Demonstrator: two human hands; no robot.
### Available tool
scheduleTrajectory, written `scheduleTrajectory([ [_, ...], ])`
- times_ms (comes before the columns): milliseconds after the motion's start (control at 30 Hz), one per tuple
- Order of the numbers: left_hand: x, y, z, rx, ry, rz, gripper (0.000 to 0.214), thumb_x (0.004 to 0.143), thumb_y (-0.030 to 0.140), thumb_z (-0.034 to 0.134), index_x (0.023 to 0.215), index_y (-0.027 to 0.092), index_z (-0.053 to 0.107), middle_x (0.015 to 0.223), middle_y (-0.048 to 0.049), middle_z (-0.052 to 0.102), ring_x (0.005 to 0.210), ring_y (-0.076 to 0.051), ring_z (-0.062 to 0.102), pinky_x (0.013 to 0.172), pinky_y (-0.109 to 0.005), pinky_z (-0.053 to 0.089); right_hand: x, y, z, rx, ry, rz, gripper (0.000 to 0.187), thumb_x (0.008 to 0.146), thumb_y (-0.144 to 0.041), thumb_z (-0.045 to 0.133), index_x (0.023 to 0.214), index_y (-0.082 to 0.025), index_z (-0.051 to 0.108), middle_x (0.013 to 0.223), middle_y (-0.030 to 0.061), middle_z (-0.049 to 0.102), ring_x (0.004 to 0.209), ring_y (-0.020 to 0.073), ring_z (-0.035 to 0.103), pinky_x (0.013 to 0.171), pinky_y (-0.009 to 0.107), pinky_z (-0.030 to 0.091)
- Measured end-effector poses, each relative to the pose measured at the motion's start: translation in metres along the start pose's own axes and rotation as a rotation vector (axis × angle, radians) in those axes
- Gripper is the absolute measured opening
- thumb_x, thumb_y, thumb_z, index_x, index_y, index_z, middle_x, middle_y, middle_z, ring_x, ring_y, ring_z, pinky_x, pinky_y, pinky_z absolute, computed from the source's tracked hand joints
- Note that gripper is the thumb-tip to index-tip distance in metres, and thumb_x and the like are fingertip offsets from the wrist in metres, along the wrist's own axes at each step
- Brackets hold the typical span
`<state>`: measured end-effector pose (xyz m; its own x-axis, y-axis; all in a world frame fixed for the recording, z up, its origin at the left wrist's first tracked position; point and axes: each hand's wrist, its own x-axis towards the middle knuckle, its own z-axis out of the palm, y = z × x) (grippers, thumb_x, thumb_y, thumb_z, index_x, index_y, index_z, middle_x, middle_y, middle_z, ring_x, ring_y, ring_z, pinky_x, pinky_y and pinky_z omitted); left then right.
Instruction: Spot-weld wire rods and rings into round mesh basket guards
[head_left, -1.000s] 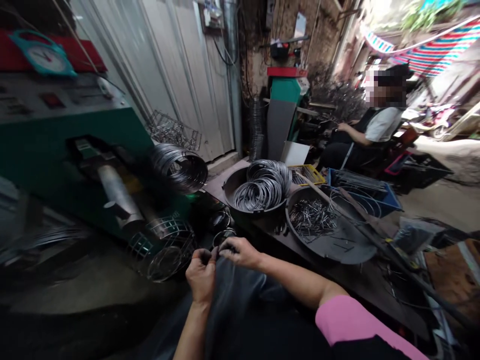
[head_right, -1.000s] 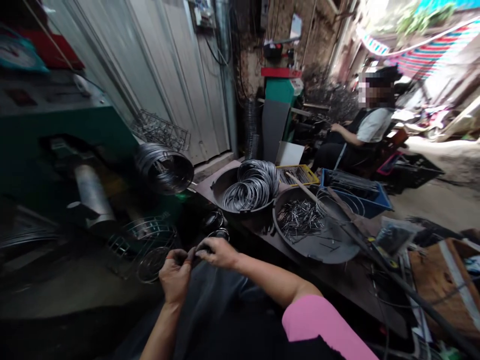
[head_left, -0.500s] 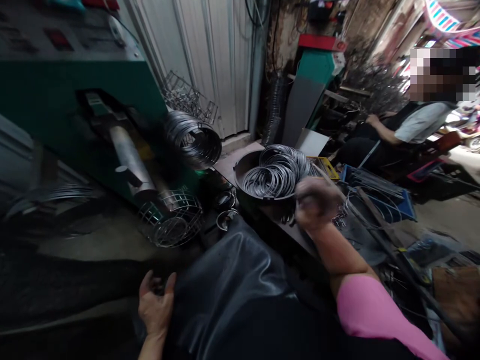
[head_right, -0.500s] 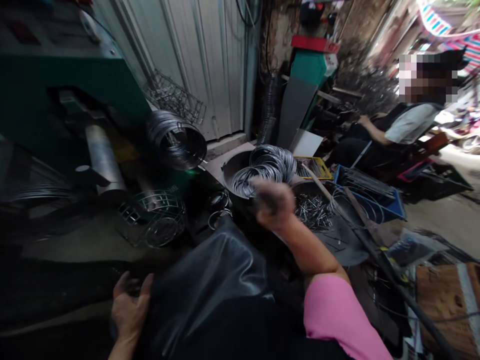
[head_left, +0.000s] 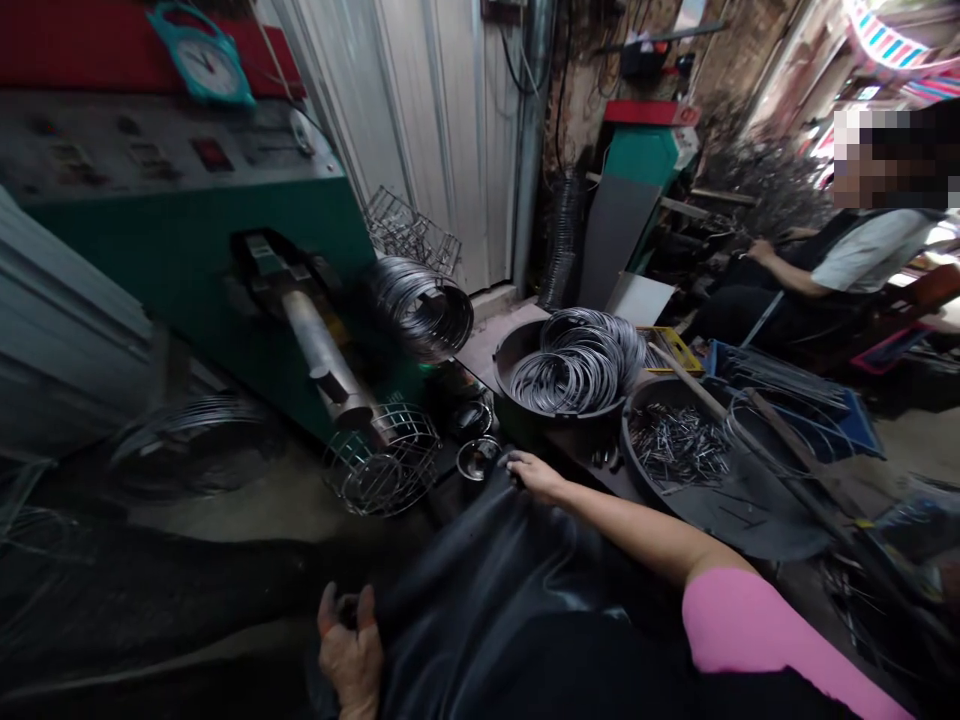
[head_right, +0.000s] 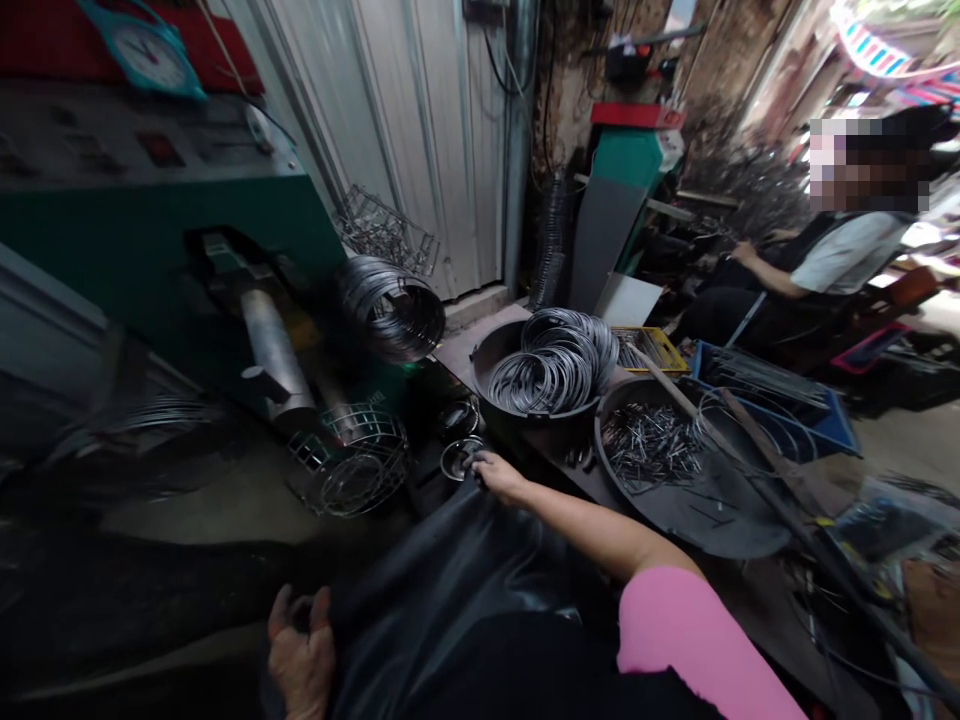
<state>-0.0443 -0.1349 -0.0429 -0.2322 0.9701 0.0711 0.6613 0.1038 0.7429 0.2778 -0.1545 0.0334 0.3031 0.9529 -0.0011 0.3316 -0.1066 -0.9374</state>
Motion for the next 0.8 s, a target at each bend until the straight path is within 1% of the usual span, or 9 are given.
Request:
scheduleTrajectory([
  [100,-0.002,0.003,0.000,0.033,0.030,0.160,0.082,0.069,0.065,0.048,0.133,0.015,0.034,0.103,-0.0137,0.059,0.102,-0.033,0.056,0.084,-0.045,0.044,-0.006,-0.004,-0.006,-0.030,0.057,-0.077,0.018,0.082,-0.018,0.040,0.084,-0.018,0.058,0.068,0.0002,0.059,0.065,0.0134,0.057,0.063,0.025,0.048],
  [200,-0.008,0.022,-0.004,0.114,0.108,0.392,0.106,0.058,0.072,0.056,0.137,0.009,0.025,0.133,-0.0248,0.036,0.127,-0.040,0.031,0.098,-0.056,0.030,-0.016,-0.010,-0.017,-0.088,0.183,-0.252,0.020,0.086,-0.025,0.038,0.091,-0.019,0.057,0.086,0.0053,0.062,0.085,0.0171,0.058,0.080,0.033,0.046],
  [267,-0.012,0.044,-0.011,0.103,0.118,0.515,0.109,0.053,0.070,0.063,0.136,0.009,0.027,0.139,-0.0258,0.024,0.132,-0.041,0.021,0.101,-0.059,0.024,-0.016,-0.020,-0.032,-0.161,0.303,-0.419,0.020,0.086,-0.028,0.039,0.091,-0.020,0.057,0.099,0.0085,0.060,0.098,0.0191,0.055,0.090,0.038,0.042],
  [333,-0.013,0.071,-0.019,0.026,0.153,0.597,0.090,0.053,0.061,0.071,0.124,0.013,0.043,0.134,-0.0230,0.033,0.129,-0.040,0.027,0.100,-0.059,0.027,-0.011,-0.033,-0.048,-0.227,0.429,-0.519,0.020,0.086,-0.029,0.041,0.093,-0.022,0.058,0.107,0.0097,0.057,0.105,0.0202,0.053,0.094,0.041,0.039],
  [400,-0.011,0.098,-0.026,-0.116,0.170,0.630,0.053,0.062,0.048,0.072,0.102,0.017,0.058,0.113,-0.0151,0.054,0.111,-0.030,0.051,0.091,-0.047,0.042,-0.001,-0.046,-0.061,-0.226,0.503,-0.545,0.021,0.087,-0.031,0.041,0.095,-0.022,0.058,0.103,0.0089,0.058,0.097,0.0196,0.055,0.089,0.040,0.042],
  [467,-0.007,0.121,-0.033,-0.260,0.119,0.648,0.027,0.068,0.041,0.070,0.080,0.018,0.061,0.079,-0.0041,0.061,0.074,-0.017,0.061,0.071,-0.031,0.050,0.005,-0.057,-0.068,-0.175,0.547,-0.521,0.022,0.087,-0.031,0.040,0.098,-0.022,0.057,0.094,0.0067,0.059,0.080,0.0169,0.057,0.078,0.035,0.047],
  [533,-0.005,0.137,-0.038,-0.385,0.086,0.612,0.025,0.069,0.039,0.070,0.067,0.017,0.058,0.060,0.0026,0.056,0.052,-0.009,0.052,0.055,-0.022,0.046,0.005,-0.065,-0.069,-0.115,0.577,-0.471,0.022,0.086,-0.032,0.041,0.099,-0.022,0.057,0.087,0.0045,0.059,0.067,0.0139,0.054,0.070,0.032,0.047],
  [700,-0.005,0.153,-0.044,-0.687,0.061,0.341,0.034,0.058,0.041,0.076,0.066,0.016,0.055,0.056,0.0046,0.053,0.049,-0.007,0.049,0.051,-0.021,0.043,-0.004,-0.060,-0.060,0.282,0.494,-0.202,0.028,0.080,-0.035,0.049,0.104,-0.023,0.053,0.078,-0.0002,0.056,0.061,0.0103,0.049,0.058,0.024,0.043],
  [800,-0.006,0.163,-0.047,-1.061,-0.230,0.198,0.060,0.054,0.062,0.070,0.096,0.021,0.058,0.078,-0.0022,0.061,0.066,-0.013,0.057,0.055,-0.024,0.047,-0.005,-0.040,-0.052,0.645,0.353,0.103,0.025,0.071,-0.034,0.057,0.093,-0.022,0.052,0.065,-0.0044,0.051,0.049,0.0077,0.044,0.046,0.020,0.037],
])
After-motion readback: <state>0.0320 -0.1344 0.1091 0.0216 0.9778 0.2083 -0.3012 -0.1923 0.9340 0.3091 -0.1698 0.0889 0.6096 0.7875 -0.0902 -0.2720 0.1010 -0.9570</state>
